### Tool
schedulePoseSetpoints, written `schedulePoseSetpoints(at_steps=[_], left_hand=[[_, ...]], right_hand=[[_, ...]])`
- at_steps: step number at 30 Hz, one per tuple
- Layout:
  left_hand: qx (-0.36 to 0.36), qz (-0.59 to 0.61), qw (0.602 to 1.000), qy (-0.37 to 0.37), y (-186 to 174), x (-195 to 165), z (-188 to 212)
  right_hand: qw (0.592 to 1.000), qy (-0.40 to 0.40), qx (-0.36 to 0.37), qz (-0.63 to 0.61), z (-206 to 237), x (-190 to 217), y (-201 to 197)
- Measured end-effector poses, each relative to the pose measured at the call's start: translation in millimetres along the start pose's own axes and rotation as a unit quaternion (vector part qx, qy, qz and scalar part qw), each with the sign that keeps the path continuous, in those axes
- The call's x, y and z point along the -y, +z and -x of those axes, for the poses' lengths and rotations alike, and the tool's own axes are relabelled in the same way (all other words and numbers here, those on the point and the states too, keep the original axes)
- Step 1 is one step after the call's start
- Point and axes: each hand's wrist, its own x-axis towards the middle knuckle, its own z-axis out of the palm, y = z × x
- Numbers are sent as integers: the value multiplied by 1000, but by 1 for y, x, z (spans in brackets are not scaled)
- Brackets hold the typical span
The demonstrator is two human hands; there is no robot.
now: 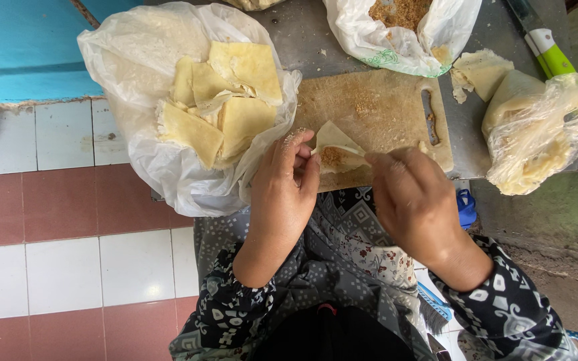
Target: The person sits on the floor and folds stuffed pastries. They take a triangular dough wrapper from a plastic bag, spoon brown filling onto it from another bag, then pinch and fold the wrapper closed over the filling and set the finished parcel aside, repeating the cycle.
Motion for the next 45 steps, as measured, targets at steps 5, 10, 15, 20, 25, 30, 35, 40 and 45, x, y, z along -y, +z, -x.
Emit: schedulePoseSetpoints(at_steps=[5, 10, 15, 20, 25, 30, 35, 40, 45], left_hand=[[4, -10, 1000, -1, 1, -1, -1], [19, -19, 999, 20, -1, -1, -2], [25, -54, 997, 39, 2, -2, -4], [30, -127, 989, 68, 0, -9, -3], [44, -147, 987, 54, -6, -11, -6], [53, -152, 985, 60, -12, -7, -8], [51, -169, 983, 52, -7, -7, -10], [41, -159, 983, 81, -6, -6, -11], [69, -150, 984, 71, -7, -6, -12]], right_hand=[[984, 129, -37, -117, 2, -18, 6], [837, 365, -44, -405, -6, -64, 13], [869, 294, -184, -352, -36, -129, 16], [972, 232, -18, 44, -104, -174, 26], [986, 140, 2, 88, -75, -113, 10], [990, 81, 114, 4, -31, -33, 15], [973, 162, 150, -71, -38, -25, 20], [909, 288, 144, -266, -38, -32, 17], [890, 275, 100, -350, -34, -31, 31]])
